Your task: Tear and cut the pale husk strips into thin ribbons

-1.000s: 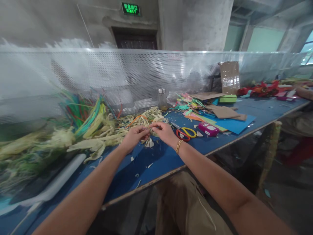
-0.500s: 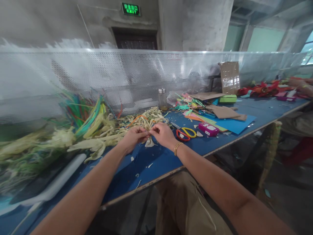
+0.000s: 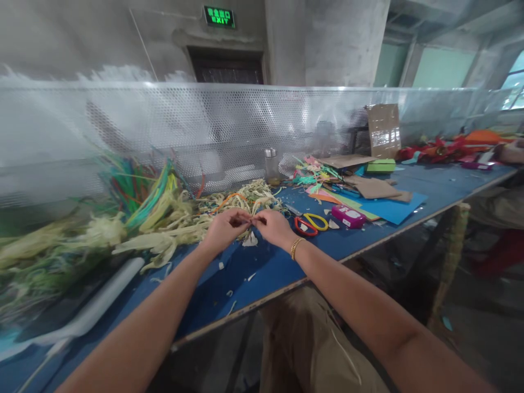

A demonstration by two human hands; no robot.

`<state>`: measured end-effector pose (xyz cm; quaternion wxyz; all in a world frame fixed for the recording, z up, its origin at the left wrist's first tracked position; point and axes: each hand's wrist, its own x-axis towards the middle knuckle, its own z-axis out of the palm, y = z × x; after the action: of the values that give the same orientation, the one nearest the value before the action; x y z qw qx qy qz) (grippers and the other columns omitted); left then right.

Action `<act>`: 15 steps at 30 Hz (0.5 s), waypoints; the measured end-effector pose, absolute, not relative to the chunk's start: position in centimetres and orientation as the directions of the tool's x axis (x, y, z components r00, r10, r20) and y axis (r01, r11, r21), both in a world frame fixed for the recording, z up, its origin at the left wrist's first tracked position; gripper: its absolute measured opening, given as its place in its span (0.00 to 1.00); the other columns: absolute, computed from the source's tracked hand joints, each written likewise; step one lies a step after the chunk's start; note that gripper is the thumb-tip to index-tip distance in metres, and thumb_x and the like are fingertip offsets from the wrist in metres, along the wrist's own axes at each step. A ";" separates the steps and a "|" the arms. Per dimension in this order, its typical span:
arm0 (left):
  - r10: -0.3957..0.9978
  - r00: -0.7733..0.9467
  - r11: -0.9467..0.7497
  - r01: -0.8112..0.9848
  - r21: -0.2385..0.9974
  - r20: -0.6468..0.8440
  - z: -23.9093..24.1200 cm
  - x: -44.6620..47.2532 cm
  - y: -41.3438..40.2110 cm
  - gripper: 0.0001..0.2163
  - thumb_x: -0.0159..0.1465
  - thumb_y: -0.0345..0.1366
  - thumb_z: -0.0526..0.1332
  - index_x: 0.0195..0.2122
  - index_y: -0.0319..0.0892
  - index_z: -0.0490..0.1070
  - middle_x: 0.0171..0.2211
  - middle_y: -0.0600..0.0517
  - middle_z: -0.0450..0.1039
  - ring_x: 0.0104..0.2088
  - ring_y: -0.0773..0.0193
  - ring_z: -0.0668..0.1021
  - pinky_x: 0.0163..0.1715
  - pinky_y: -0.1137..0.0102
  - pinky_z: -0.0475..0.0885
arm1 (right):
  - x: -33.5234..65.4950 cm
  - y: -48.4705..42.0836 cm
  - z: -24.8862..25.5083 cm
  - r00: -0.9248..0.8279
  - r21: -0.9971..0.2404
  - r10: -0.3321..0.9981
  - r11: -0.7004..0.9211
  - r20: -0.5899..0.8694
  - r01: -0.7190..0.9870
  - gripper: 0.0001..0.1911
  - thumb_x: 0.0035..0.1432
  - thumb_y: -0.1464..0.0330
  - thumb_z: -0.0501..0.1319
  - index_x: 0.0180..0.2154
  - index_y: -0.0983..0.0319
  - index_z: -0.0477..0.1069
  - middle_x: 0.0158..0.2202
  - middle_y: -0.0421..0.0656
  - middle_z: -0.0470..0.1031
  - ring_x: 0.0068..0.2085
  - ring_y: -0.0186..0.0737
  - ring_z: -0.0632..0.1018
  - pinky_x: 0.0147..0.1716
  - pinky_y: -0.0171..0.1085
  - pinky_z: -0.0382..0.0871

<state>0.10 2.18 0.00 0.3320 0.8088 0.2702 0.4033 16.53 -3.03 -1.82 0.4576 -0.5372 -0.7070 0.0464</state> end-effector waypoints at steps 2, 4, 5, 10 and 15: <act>0.694 0.491 -0.678 0.198 0.708 0.527 -0.2 0.2 2.2 0.12 0.53 0.41 0.66 0.35 0.39 0.73 0.31 0.49 0.76 0.31 0.63 0.77 0.35 0.69 0.71 | 16.5 -3.1 -1.8 0.008 -0.592 0.827 0.396 0.563 0.702 0.07 0.56 0.69 0.59 0.30 0.62 0.74 0.27 0.41 0.74 0.29 0.34 0.70 0.29 0.33 0.58; 0.688 0.455 -0.703 0.228 0.673 0.565 -0.4 0.2 2.2 0.12 0.54 0.40 0.65 0.37 0.40 0.74 0.32 0.49 0.77 0.31 0.63 0.77 0.35 0.68 0.72 | 16.5 -3.0 -1.8 0.013 -0.627 0.842 0.390 0.539 0.674 0.07 0.56 0.69 0.59 0.28 0.63 0.74 0.24 0.39 0.72 0.26 0.33 0.68 0.27 0.32 0.56; 0.684 0.449 -0.713 0.246 0.656 0.575 -0.4 0.2 2.1 0.12 0.54 0.39 0.65 0.38 0.40 0.74 0.33 0.49 0.77 0.32 0.62 0.77 0.36 0.68 0.72 | 16.4 -2.9 -1.9 0.013 -0.644 0.847 0.393 0.531 0.657 0.07 0.56 0.69 0.59 0.27 0.63 0.73 0.23 0.39 0.71 0.26 0.32 0.67 0.27 0.32 0.56; 0.650 0.427 -0.759 0.320 0.567 0.628 -0.2 0.1 1.7 0.12 0.55 0.37 0.63 0.40 0.42 0.75 0.34 0.49 0.77 0.35 0.61 0.78 0.39 0.68 0.72 | 16.4 -2.1 -2.5 0.042 -0.754 0.869 0.402 0.493 0.519 0.09 0.54 0.67 0.59 0.26 0.63 0.73 0.22 0.38 0.70 0.24 0.31 0.67 0.26 0.31 0.58; 0.635 0.407 -0.772 0.310 0.555 0.657 0.4 0.2 1.0 0.10 0.54 0.37 0.64 0.37 0.43 0.77 0.34 0.50 0.78 0.33 0.62 0.77 0.38 0.69 0.71 | 16.1 -1.6 -2.9 0.125 -0.888 0.908 0.351 0.401 0.296 0.06 0.50 0.67 0.62 0.28 0.63 0.75 0.24 0.38 0.73 0.25 0.32 0.69 0.26 0.31 0.61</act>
<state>0.22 1.01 0.39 0.1758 0.8201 0.2880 0.4622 16.14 -1.62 -2.94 0.5594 -0.4996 -0.6022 0.2734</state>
